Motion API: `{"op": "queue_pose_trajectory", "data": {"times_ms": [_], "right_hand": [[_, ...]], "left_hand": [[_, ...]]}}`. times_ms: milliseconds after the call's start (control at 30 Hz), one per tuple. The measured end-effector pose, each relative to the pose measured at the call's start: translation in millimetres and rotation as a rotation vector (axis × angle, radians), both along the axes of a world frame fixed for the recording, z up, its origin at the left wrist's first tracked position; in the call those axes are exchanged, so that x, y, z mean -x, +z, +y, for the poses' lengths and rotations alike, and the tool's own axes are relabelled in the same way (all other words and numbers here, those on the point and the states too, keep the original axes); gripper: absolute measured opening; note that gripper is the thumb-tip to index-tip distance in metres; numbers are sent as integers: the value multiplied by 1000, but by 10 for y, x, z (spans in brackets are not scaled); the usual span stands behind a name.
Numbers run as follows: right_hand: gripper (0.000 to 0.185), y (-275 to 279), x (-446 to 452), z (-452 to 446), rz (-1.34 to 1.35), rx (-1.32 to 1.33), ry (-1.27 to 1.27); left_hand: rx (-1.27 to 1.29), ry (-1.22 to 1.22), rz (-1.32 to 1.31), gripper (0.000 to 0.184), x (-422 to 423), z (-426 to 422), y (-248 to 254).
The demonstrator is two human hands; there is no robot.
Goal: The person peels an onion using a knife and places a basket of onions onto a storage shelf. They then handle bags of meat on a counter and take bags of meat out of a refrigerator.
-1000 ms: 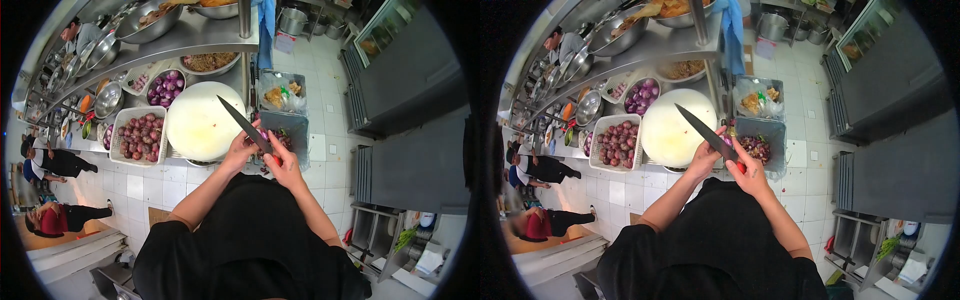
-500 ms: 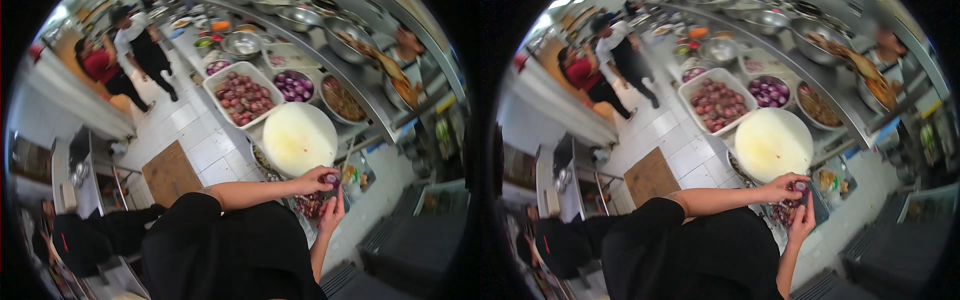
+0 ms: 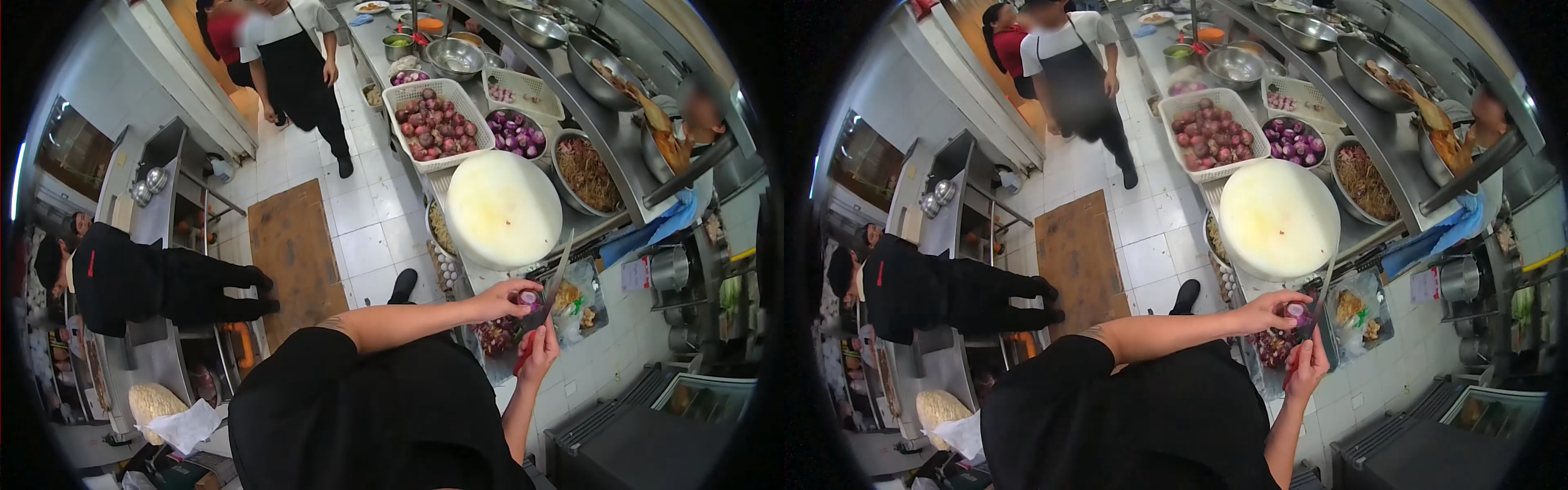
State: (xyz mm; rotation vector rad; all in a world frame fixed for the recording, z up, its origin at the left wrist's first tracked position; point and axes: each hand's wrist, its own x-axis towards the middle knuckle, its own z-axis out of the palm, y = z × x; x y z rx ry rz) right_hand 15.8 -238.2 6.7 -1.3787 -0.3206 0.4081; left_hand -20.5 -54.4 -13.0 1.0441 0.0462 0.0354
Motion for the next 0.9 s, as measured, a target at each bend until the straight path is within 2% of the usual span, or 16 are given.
{"op": "queue_pose_trajectory", "data": {"times_ms": [33,100,167,233,333,400,467,533,633,733,833,900], "right_hand": [[36,-51,-28,-87,0,-4,0],[26,-208,-163,-309,207,-94,-181],[28,-172,-232,-457,223,-103,-199],[33,-227,-280,-602,249,-24,-227],[40,-98,-209,-460,219,81,-211],[34,-135,-171,-366,190,162,-258],[57,-124,-78,-261,196,140,-306],[53,9,82,-125,102,126,-385],[59,28,252,-9,-205,255,-402],[67,276,399,176,-365,392,-360],[69,292,433,437,-370,384,-380],[69,345,452,535,-352,422,-409]], "left_hand": [[-4,0,0,58,48,-2,15],[69,-36,-20,59,136,17,61],[78,-82,-38,58,176,86,95],[247,-120,13,54,135,87,59],[353,-127,19,54,48,75,158],[406,-156,18,55,-67,80,92],[431,-160,46,55,-128,70,79],[432,-216,94,55,-214,72,104],[399,-216,173,52,-275,130,16],[411,-238,174,44,-319,187,-3],[362,-356,268,44,-363,310,36],[352,-349,267,46,-362,367,142]]}}
